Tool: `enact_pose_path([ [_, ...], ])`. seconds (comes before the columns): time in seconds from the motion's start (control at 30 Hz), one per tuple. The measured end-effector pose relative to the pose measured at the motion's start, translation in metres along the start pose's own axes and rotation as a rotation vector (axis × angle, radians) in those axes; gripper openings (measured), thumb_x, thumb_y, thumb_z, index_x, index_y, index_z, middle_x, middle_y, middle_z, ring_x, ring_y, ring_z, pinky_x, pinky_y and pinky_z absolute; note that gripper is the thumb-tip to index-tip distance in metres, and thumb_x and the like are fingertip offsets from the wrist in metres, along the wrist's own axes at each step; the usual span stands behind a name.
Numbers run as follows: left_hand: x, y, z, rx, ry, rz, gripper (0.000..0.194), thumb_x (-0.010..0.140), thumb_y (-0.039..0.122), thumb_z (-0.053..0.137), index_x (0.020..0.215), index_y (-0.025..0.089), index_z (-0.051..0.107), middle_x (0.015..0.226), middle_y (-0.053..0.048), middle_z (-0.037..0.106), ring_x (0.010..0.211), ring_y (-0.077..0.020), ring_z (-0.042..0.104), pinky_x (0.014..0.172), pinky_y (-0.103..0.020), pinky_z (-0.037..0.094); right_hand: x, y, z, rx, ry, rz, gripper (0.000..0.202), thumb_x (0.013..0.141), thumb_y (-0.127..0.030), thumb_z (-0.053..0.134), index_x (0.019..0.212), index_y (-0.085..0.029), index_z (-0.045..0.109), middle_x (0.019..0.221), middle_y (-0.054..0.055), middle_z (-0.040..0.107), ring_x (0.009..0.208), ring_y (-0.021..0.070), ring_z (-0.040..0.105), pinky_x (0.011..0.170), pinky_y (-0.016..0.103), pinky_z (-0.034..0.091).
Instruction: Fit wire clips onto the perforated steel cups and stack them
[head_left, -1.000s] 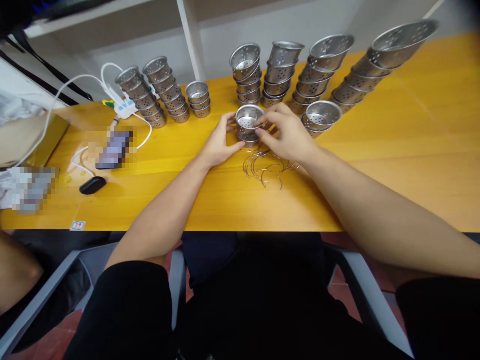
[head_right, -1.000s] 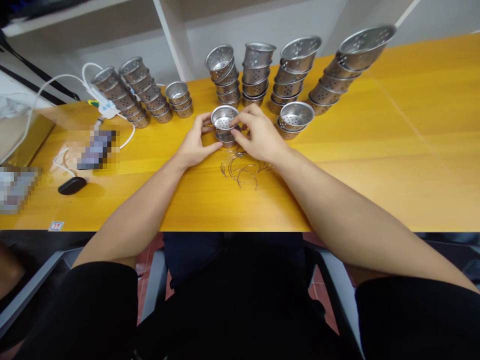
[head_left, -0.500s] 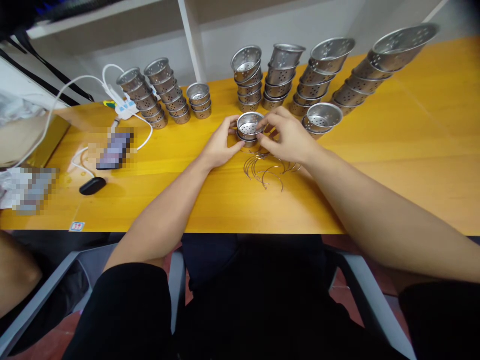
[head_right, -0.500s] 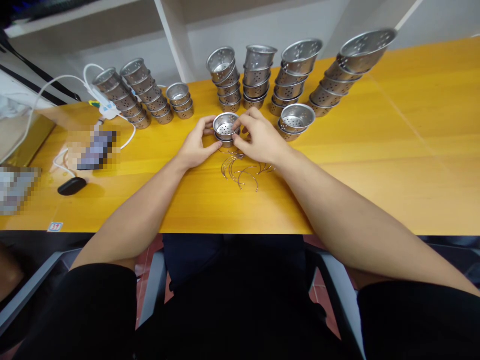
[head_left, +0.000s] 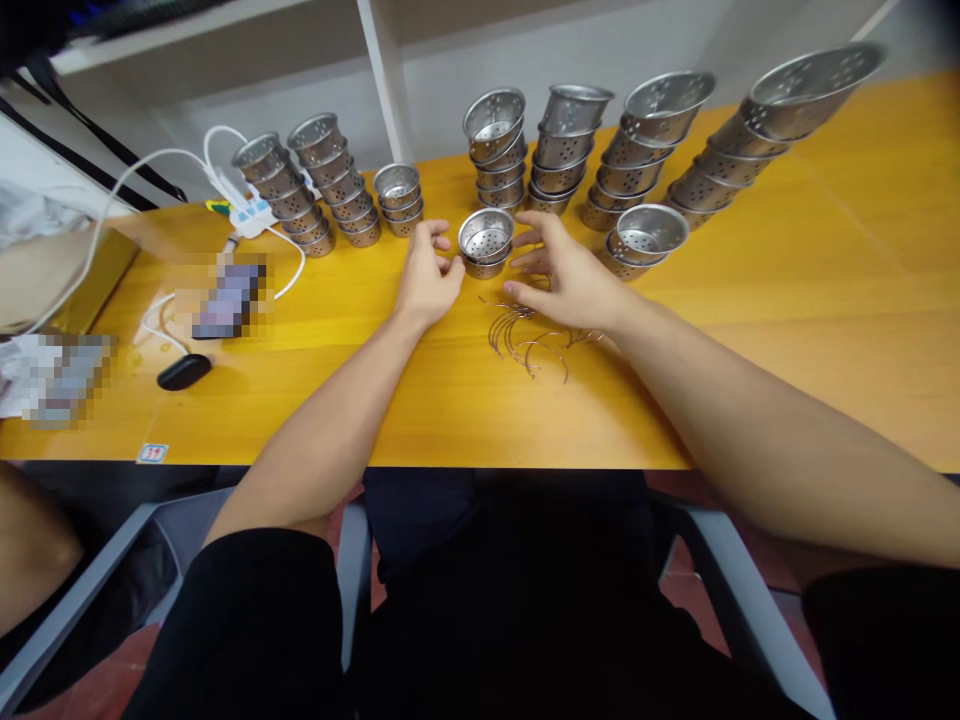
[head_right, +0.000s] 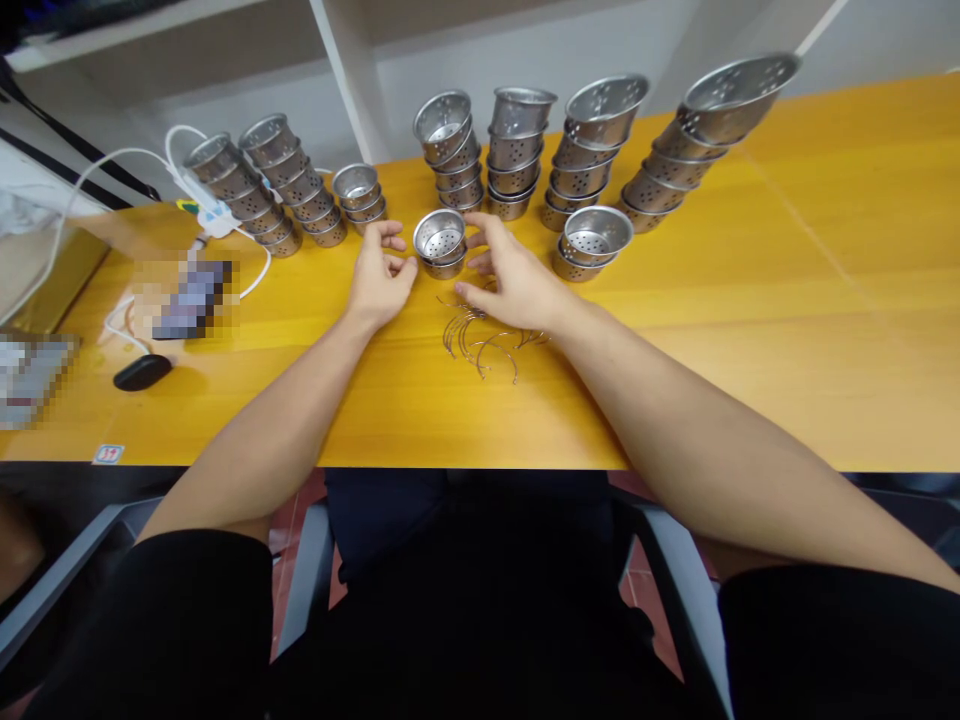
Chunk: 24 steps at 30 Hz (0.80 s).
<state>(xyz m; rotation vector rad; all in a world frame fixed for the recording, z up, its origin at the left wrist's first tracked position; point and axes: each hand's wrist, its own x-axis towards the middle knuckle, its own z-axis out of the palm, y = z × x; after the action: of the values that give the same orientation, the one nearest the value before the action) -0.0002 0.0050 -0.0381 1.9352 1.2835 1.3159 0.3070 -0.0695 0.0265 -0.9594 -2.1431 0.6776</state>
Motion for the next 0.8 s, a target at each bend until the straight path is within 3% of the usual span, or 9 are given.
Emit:
enact_pose_path([
  [0.1,-0.003,0.005,0.003,-0.051,-0.062,0.020,0.053,0.116,0.013,0.082,0.160,0.030,0.060,0.155,-0.011,0.075,0.089,-0.0139,0.079,0.093,-0.038,0.074,0.000,-0.003,0.000,-0.022,-0.006,-0.015,0.108,0.117,-0.066,0.088,0.207,-0.029,0.042,0.188,0.024,0.065,0.153,0.0546,0.082,0.135,0.076,0.071],
  [0.27,-0.005,0.009,0.002,-0.081,-0.105,0.096,0.055,0.115,0.015,0.079,0.164,0.029,0.059,0.174,-0.015,0.073,0.107,-0.0169,0.086,0.113,-0.042,0.076,0.000,-0.001,-0.002,-0.044,-0.001,-0.005,0.102,0.117,-0.052,0.087,0.207,-0.026,0.046,0.190,0.023,0.068,0.148,0.0514,0.086,0.134,0.076,0.073],
  [0.4,-0.004,-0.001,0.007,-0.125,-0.143,0.119,0.069,0.115,0.026,0.084,0.175,0.036,0.052,0.194,-0.016,0.064,0.131,-0.0236,0.089,0.126,-0.049,0.075,0.000,0.001,0.000,-0.047,-0.006,0.006,0.100,0.117,-0.046,0.085,0.206,-0.025,0.046,0.191,0.022,0.069,0.144,0.0490,0.088,0.130,0.075,0.075],
  [0.53,-0.001,-0.014,0.011,-0.128,-0.164,0.134,0.075,0.117,0.042,0.086,0.181,0.038,0.047,0.199,-0.017,0.056,0.156,-0.0337,0.084,0.138,-0.060,0.071,0.001,-0.013,-0.006,-0.099,-0.014,-0.020,0.091,0.117,-0.043,0.082,0.201,-0.022,0.053,0.192,0.022,0.069,0.143,0.0475,0.088,0.127,0.071,0.076],
  [0.63,0.002,-0.022,0.009,-0.111,-0.179,0.112,0.075,0.118,0.051,0.085,0.181,0.038,0.047,0.201,-0.018,0.052,0.158,-0.0352,0.082,0.140,-0.063,0.069,0.000,-0.036,-0.025,-0.268,0.101,-0.049,0.062,0.121,-0.036,0.072,0.181,-0.018,0.072,0.170,0.024,0.080,0.134,0.0469,0.088,0.130,0.073,0.072],
  [0.7,0.002,-0.025,0.007,-0.100,-0.180,0.089,0.076,0.117,0.051,0.085,0.181,0.037,0.046,0.201,-0.019,0.051,0.153,-0.0345,0.082,0.139,-0.064,0.070,-0.003,-0.051,-0.044,-0.403,0.198,0.013,0.039,0.125,-0.032,0.066,0.161,-0.025,0.082,0.153,0.024,0.084,0.139,0.0479,0.084,0.132,0.073,0.070],
  [0.8,0.002,-0.025,0.007,-0.089,-0.191,0.076,0.077,0.116,0.047,0.085,0.180,0.035,0.046,0.201,-0.021,0.052,0.152,-0.0341,0.081,0.140,-0.064,0.069,-0.011,-0.062,-0.073,-0.555,0.337,0.166,0.029,0.130,-0.039,0.065,0.155,-0.040,0.081,0.164,0.021,0.077,0.156,0.0485,0.077,0.140,0.073,0.066],
])
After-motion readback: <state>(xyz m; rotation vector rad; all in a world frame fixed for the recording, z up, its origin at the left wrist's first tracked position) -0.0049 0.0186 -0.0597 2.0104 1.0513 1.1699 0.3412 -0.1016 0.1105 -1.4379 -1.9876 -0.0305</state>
